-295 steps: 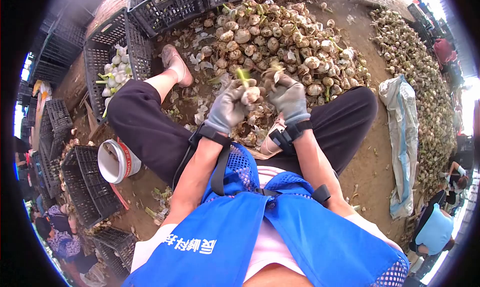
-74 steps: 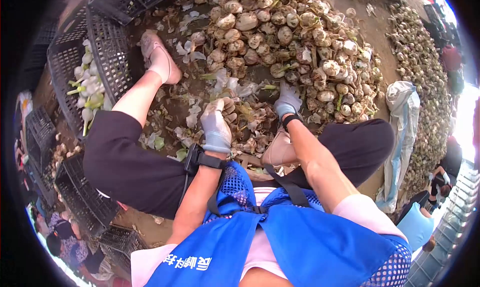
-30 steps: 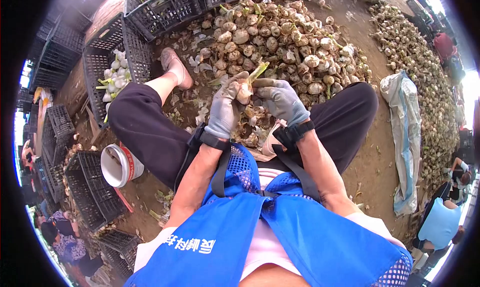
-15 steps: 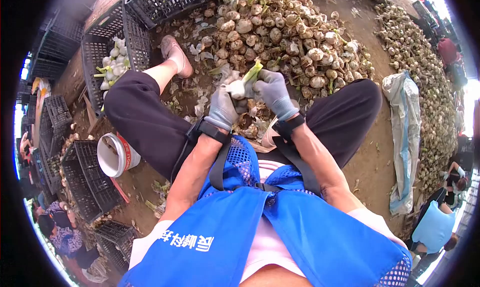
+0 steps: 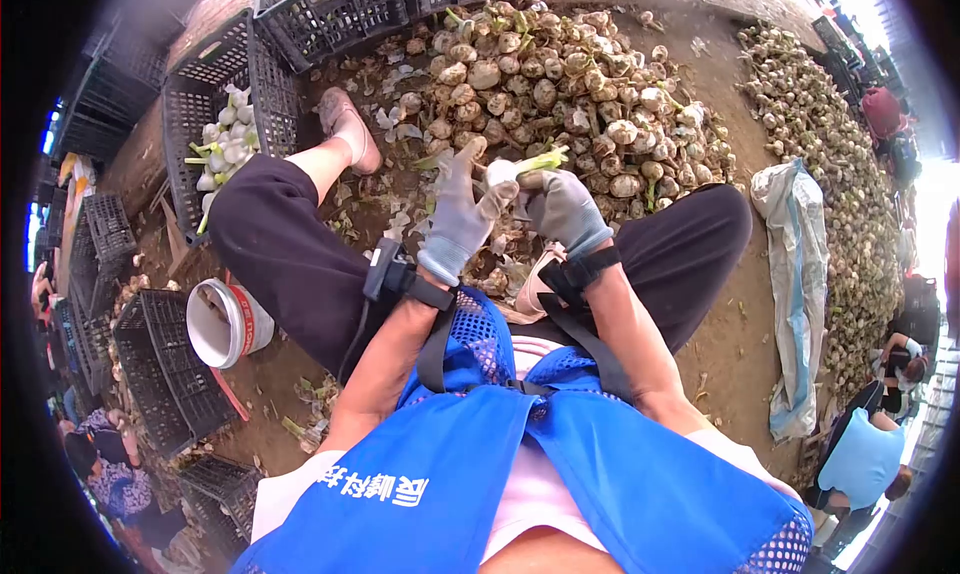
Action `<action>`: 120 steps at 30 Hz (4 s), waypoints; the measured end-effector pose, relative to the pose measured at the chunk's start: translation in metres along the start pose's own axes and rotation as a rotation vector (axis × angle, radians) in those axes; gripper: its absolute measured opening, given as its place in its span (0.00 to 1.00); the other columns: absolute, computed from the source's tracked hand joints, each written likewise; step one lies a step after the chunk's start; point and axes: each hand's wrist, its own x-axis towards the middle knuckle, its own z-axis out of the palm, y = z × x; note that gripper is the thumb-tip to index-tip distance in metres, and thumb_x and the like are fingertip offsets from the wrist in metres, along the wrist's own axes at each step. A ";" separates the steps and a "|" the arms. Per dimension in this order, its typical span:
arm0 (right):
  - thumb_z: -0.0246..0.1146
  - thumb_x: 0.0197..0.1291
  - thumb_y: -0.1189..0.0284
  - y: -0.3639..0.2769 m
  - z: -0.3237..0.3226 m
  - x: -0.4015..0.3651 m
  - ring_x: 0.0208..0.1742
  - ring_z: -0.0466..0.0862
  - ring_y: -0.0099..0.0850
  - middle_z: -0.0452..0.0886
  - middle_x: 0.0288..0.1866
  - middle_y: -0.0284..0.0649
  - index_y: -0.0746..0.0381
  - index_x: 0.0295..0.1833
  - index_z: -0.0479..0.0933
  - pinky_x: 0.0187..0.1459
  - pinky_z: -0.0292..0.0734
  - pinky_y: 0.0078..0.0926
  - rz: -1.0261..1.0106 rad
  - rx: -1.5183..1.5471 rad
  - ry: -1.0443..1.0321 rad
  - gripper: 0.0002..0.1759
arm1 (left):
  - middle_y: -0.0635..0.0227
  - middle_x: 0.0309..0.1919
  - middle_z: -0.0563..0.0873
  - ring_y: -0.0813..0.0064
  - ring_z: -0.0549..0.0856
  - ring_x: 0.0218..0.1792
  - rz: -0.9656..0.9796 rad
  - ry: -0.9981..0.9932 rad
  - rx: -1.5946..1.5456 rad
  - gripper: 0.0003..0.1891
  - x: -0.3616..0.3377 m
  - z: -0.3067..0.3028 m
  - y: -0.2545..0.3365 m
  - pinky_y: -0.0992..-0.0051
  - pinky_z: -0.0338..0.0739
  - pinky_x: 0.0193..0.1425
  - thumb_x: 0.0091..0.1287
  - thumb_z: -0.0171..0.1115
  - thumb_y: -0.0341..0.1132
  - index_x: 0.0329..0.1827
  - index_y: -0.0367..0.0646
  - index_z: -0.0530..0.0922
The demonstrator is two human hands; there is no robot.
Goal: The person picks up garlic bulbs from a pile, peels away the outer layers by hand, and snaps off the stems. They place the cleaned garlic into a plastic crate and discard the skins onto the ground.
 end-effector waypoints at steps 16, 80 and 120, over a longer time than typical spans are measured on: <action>0.54 0.47 0.86 -0.023 0.022 -0.010 0.33 0.80 0.29 0.82 0.33 0.38 0.66 0.37 0.80 0.35 0.74 0.22 0.255 0.000 0.055 0.13 | 0.69 0.37 0.79 0.78 0.78 0.36 -0.773 -0.179 -1.057 0.14 -0.010 0.001 -0.001 0.77 0.75 0.40 0.66 0.57 0.43 0.42 0.40 0.75; 0.62 0.59 0.70 -0.004 0.039 0.006 0.33 0.80 0.22 0.80 0.34 0.37 0.68 0.42 0.75 0.32 0.78 0.18 0.385 -0.011 0.133 0.12 | 0.61 0.37 0.83 0.71 0.82 0.35 -1.128 0.273 -1.143 0.09 -0.012 0.009 -0.029 0.74 0.78 0.42 0.64 0.55 0.30 0.43 0.35 0.78; 0.61 0.58 0.73 -0.007 0.032 0.006 0.32 0.81 0.25 0.79 0.34 0.39 0.69 0.42 0.73 0.31 0.82 0.27 0.345 0.425 0.187 0.11 | 0.66 0.28 0.80 0.81 0.76 0.22 -0.963 0.140 -1.311 0.08 0.002 0.005 -0.010 0.83 0.70 0.25 0.65 0.56 0.30 0.40 0.33 0.76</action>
